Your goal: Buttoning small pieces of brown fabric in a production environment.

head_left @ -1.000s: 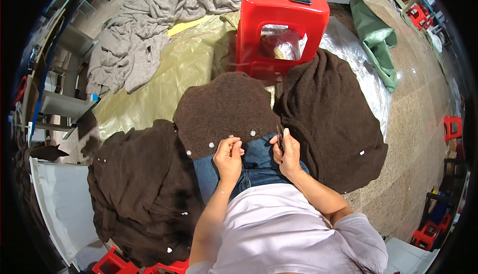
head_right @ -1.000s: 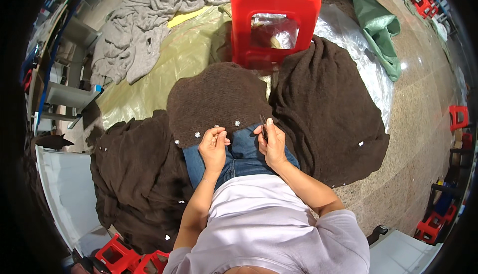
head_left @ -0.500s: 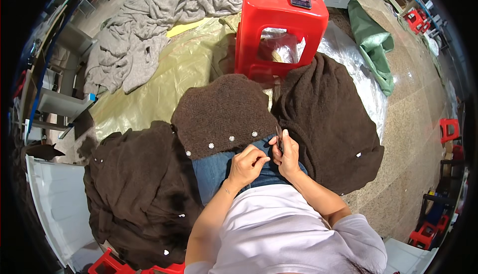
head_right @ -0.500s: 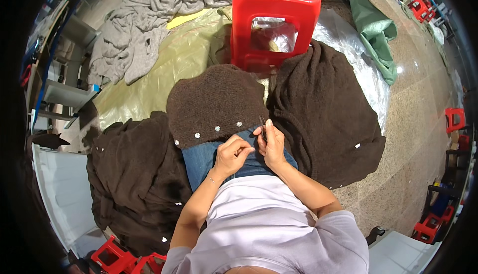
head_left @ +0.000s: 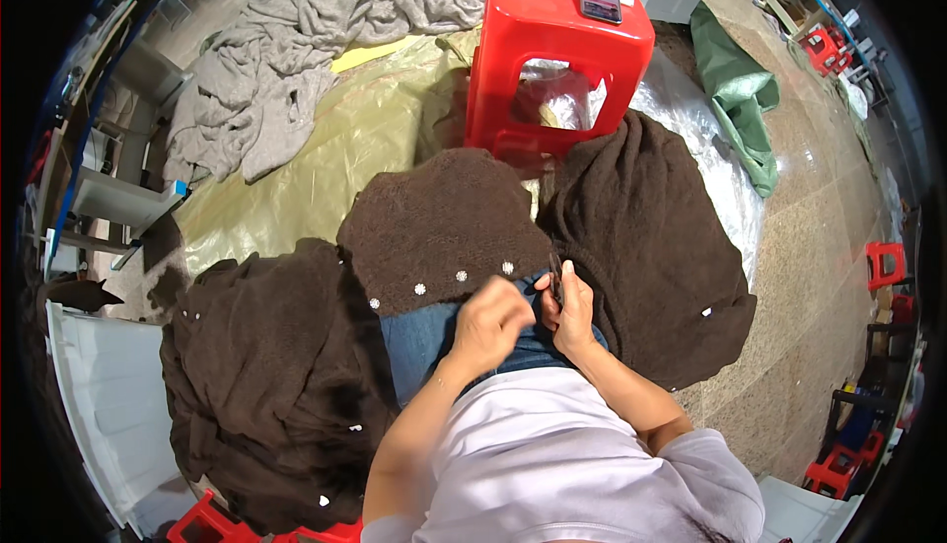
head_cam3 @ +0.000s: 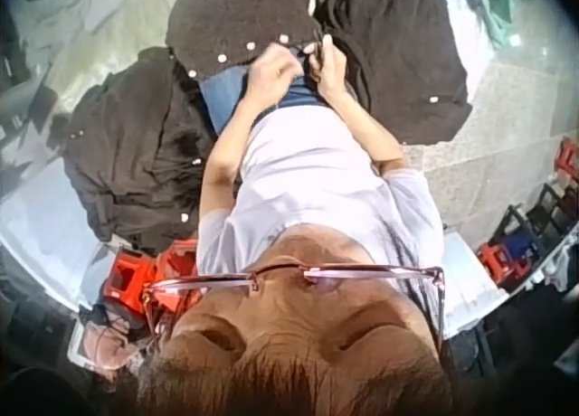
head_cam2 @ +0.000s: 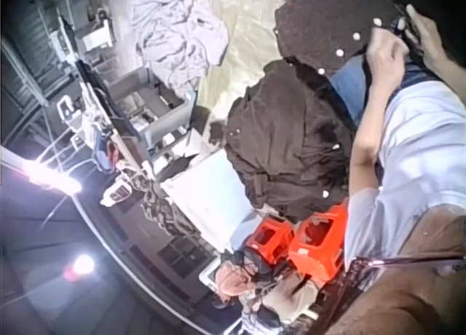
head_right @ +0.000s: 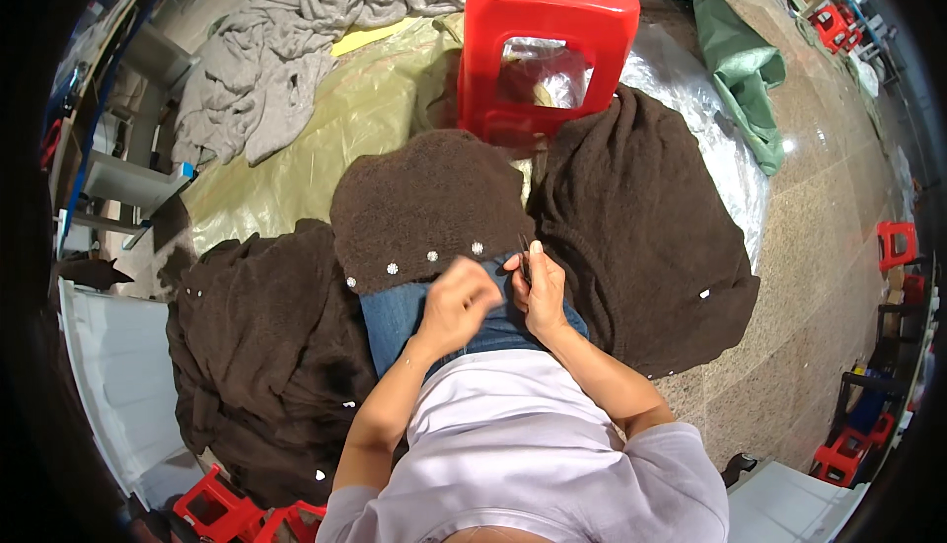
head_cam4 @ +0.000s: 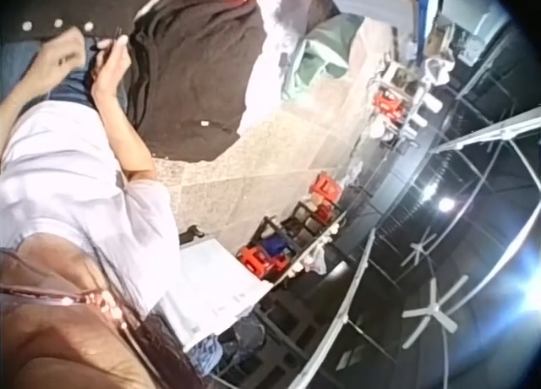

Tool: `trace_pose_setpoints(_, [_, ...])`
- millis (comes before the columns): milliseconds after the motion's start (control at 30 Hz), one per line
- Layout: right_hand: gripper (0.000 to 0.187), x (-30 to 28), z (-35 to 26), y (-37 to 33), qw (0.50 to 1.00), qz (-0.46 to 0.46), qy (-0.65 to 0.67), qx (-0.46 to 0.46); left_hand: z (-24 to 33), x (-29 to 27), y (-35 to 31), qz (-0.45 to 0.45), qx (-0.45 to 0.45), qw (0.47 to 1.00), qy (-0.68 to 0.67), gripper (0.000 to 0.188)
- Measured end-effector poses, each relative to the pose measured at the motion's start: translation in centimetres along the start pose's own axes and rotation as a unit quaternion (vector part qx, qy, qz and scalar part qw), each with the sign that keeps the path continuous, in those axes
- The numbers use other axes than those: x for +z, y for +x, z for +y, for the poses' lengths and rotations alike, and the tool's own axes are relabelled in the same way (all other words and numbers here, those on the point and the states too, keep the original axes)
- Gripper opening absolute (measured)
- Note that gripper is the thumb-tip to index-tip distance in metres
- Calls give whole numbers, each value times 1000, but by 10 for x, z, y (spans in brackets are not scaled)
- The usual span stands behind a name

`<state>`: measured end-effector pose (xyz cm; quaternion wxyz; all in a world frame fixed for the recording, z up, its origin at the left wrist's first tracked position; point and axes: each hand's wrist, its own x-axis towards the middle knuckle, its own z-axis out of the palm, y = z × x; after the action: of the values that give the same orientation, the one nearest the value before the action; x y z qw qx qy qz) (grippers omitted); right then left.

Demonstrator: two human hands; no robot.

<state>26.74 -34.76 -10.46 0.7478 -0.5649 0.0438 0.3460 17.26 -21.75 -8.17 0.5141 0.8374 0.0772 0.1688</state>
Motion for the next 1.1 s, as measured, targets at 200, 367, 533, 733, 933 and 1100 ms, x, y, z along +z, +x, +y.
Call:
trace_pose_setpoints(200, [52,2,-3,0,1000,0,7,-3,-20,6,-44,45,-305,904,-295,14])
trace_pose_setpoints(367, [53,2,-1,2,1000,-6,-6,1,-22,6,-40,254,-356,743,-506,22])
trace_pose_setpoints(533, [53,0,4,3,1000,-4,6,-20,-38,5,-40,343,-232,704,-577,13])
trace_pose_setpoints(733, [53,2,1,1,1000,3,-11,-19,-17,-21,-37,368,-246,674,-591,17])
trace_pose_setpoints(933, [53,1,4,1,1000,-4,-18,-17,-23,-19,-43,364,-224,683,-593,17])
trace_pose_setpoints(1100, [54,1,1,0,999,-5,-31,-21,-25,-16,-44,355,-218,684,-598,18])
